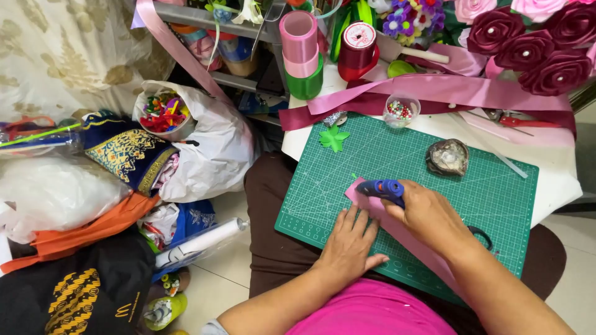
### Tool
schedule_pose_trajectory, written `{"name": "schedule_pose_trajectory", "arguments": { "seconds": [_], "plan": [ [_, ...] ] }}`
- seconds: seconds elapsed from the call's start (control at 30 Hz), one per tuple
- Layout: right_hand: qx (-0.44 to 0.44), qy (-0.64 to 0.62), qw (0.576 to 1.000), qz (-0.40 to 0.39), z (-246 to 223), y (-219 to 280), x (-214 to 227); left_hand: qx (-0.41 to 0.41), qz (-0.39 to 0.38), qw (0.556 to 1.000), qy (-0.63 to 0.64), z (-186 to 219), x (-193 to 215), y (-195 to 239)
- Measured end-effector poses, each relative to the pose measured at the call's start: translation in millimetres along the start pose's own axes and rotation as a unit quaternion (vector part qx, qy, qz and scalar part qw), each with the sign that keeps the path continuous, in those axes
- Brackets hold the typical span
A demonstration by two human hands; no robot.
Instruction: The person folds a pink ribbon into a rose shape, secures it with a hot glue gun, and attaches it to a wire stem. They continue wrapping the ribbon around the stem to form the flower.
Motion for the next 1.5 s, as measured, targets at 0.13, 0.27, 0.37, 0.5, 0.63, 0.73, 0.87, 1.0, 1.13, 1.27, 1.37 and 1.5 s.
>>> {"name": "schedule_pose_trajectory", "arguments": {
  "seconds": [0.13, 0.27, 0.37, 0.5, 0.63, 0.73, 0.87, 1.0, 1.13, 1.27, 1.37, 1.5],
  "plan": [
    [-0.001, 0.024, 1.0, -0.009, -3.8, 1.5, -1.2, 0.007, -0.004, 1.0, 0.019, -1.1, -0.9, 0.1],
    [-0.032, 0.027, 0.999, -0.026, -2.0, 3.5, -0.5, 0.007, -0.011, 1.0, 0.005, -0.5, -2.5, 0.8],
    [-0.028, 0.031, 0.999, -0.023, -4.6, 5.0, -0.1, 0.007, -0.016, 1.0, 0.006, -0.6, -5.4, 0.8],
    [-0.05, 0.03, 0.998, -0.024, -1.8, 0.9, -1.0, 0.004, -0.015, 1.0, 0.005, -0.6, -0.6, 0.0],
    [-0.028, 0.027, 0.999, -0.016, -5.6, 7.6, 5.8, 0.006, -0.013, 1.0, 0.019, -1.5, -0.1, -0.1],
    [-0.032, 0.018, 0.998, -0.041, 0.4, 12.2, 11.7, 0.0, -0.01, 0.999, 0.035, -1.2, 0.0, 0.2],
    [-0.128, 0.012, 0.992, -0.008, 46.6, 6.6, 39.2, -0.005, -0.031, 0.999, 0.007, -2.2, -7.5, 2.6],
    [-0.126, -0.093, 0.977, 0.145, 125.4, -12.1, 68.8, 0.0, -0.064, 0.998, -0.008, -3.7, -22.4, 4.5],
    [-0.021, -0.111, 0.963, 0.243, 201.3, -51.2, 53.0, 0.002, -0.051, 0.999, -0.009, -2.9, -14.5, 2.8],
    [-0.04, -0.246, 0.945, 0.213, 235.0, -67.0, 31.3, -0.001, -0.046, 0.999, 0.015, -4.4, -8.8, 0.4],
    [-0.051, -0.278, 0.938, 0.201, 242.5, -68.0, 23.5, 0.0, -0.043, 0.999, 0.023, -4.1, -8.1, 0.5],
    [-0.059, -0.337, 0.923, 0.177, 236.0, -59.6, 26.1, -0.007, -0.02, 1.0, 0.021, -4.2, -2.6, -0.3]
  ]
}}
Point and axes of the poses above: each hand's wrist, its own y-axis away from the middle knuckle, its own x-axis out of the back of the hand, z = x × y, the point moved 10 cm from there along -y, towards the middle knuckle, and after that the axes turned 13 degrees about -x, right-handed, at the moved point
